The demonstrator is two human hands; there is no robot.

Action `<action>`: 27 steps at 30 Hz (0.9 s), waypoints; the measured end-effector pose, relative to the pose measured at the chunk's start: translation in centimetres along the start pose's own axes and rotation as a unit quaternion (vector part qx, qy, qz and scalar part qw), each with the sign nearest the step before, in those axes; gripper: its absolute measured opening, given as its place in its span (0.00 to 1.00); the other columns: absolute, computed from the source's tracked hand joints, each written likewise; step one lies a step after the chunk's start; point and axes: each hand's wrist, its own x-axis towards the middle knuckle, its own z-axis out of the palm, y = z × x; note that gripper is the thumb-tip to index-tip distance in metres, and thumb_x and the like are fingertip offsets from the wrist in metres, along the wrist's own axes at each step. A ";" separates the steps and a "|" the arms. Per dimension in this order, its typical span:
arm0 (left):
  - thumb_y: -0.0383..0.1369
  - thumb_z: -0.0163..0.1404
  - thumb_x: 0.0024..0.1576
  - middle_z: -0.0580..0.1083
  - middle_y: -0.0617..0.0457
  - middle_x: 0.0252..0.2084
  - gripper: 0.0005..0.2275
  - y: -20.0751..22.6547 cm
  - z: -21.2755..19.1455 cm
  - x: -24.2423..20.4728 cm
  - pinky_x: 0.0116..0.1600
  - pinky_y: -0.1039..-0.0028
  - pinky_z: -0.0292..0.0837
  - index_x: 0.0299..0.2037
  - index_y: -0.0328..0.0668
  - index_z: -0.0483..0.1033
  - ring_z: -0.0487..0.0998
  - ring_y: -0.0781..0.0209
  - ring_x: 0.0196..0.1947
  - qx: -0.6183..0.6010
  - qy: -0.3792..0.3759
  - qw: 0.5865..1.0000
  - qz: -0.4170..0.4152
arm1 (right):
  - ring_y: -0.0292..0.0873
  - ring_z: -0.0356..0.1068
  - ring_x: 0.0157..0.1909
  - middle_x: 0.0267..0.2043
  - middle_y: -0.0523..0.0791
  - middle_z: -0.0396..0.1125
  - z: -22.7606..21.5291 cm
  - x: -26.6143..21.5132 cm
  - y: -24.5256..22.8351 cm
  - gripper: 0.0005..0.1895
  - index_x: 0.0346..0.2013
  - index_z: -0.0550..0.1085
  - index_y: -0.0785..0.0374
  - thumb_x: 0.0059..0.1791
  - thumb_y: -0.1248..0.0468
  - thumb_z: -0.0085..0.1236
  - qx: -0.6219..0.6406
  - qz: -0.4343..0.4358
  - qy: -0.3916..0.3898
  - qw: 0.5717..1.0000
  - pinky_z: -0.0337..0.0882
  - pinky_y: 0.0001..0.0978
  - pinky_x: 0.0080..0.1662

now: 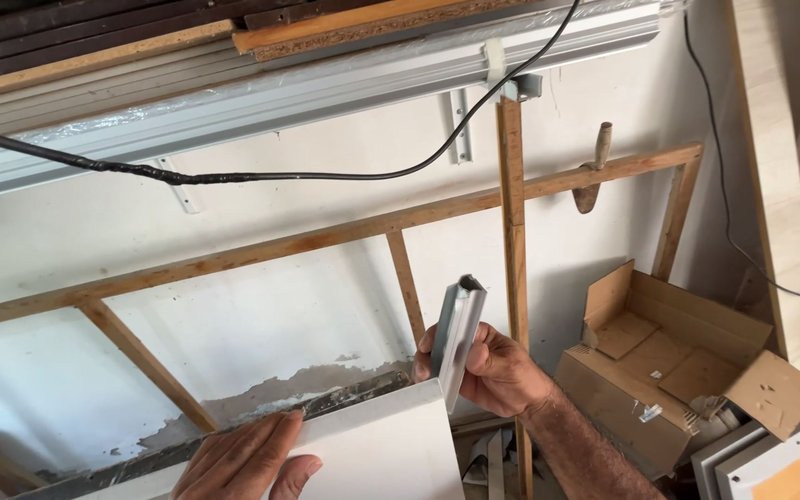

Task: Fitting a metal U-channel profile onto the edge of a white panel

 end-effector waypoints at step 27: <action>0.43 0.53 0.60 0.80 0.50 0.44 0.15 2.1 -1.2 2.3 0.45 0.65 0.75 0.47 0.38 0.79 0.82 0.54 0.41 -0.049 0.050 0.995 0.075 | 0.38 0.67 0.42 0.40 0.42 0.72 0.6 4.4 -6.1 0.40 0.51 0.78 0.70 0.45 0.36 0.62 -0.224 0.268 -0.067 0.935 0.63 0.30 0.44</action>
